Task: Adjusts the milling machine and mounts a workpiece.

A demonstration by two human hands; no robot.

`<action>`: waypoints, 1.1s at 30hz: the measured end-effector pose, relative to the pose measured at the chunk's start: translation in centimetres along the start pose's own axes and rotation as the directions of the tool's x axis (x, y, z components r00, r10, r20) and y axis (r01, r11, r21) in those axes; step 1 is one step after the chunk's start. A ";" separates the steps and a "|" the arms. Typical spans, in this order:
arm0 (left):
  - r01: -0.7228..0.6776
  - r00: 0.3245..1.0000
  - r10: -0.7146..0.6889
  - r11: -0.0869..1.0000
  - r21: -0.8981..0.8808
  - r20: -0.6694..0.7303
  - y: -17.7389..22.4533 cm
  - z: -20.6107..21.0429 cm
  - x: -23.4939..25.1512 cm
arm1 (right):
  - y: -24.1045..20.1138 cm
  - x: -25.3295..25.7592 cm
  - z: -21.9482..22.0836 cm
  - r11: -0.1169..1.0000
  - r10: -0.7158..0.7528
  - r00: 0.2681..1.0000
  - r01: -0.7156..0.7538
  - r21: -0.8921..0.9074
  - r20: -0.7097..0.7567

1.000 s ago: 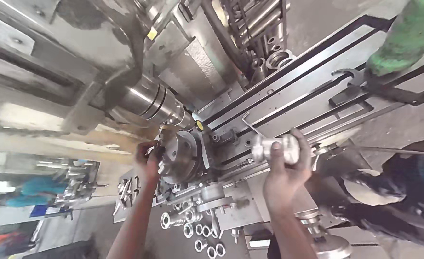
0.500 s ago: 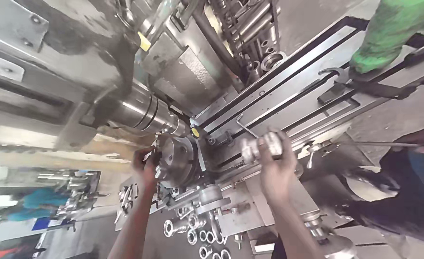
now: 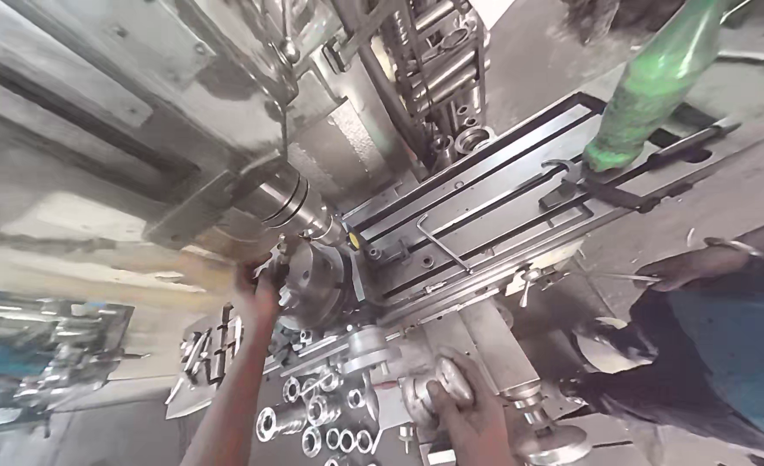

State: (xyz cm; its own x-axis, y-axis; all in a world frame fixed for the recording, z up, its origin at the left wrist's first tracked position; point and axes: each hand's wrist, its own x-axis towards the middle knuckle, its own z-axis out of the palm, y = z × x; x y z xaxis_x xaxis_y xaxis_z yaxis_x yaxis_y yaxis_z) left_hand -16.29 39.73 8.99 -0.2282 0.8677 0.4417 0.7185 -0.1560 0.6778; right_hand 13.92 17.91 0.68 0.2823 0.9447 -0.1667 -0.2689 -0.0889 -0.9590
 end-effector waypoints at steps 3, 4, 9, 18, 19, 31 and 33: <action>0.020 1.000 -0.019 0.998 0.060 -0.009 0.0 0.1 0.2 | -0.2 -1.7 -0.5 0.999 0.014 0.998 -0.012 -0.037 0.058; 0.025 1.000 -0.024 0.996 0.084 -0.013 -0.1 0.1 0.2 | -0.3 -2.2 -0.6 0.999 0.016 0.997 -0.013 -0.039 0.073; 0.087 0.996 -0.084 0.987 0.132 -0.032 0.8 0.2 -0.1 | -0.8 -3.7 -1.5 0.994 -0.002 0.994 0.015 -0.111 0.111; -0.014 0.999 0.024 0.973 0.232 -0.037 -0.4 -0.1 0.3 | 0.3 -4.4 -1.5 0.978 0.000 0.993 0.025 -0.208 0.118; -0.026 0.999 0.034 0.969 0.245 -0.032 -0.4 -0.2 0.5 | 0.7 -4.3 -1.4 0.976 0.003 0.991 0.027 -0.217 0.134; -0.060 0.997 0.062 0.998 0.029 -0.040 -1.3 0.2 -0.2 | -1.6 4.8 5.1 0.919 0.233 0.909 -0.090 -0.384 0.345; -0.089 0.996 0.089 0.996 -0.013 -0.032 -1.3 0.3 -0.2 | -1.5 5.6 6.0 0.928 0.226 0.905 -0.088 -0.361 0.361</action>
State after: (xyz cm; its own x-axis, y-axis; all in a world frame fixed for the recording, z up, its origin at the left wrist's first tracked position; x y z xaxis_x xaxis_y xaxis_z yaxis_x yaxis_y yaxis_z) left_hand -17.01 39.91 7.86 -0.1844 0.8349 0.5186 0.7276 -0.2388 0.6431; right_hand 10.40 25.23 2.52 -0.1372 0.9487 -0.2848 0.0577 -0.2794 -0.9584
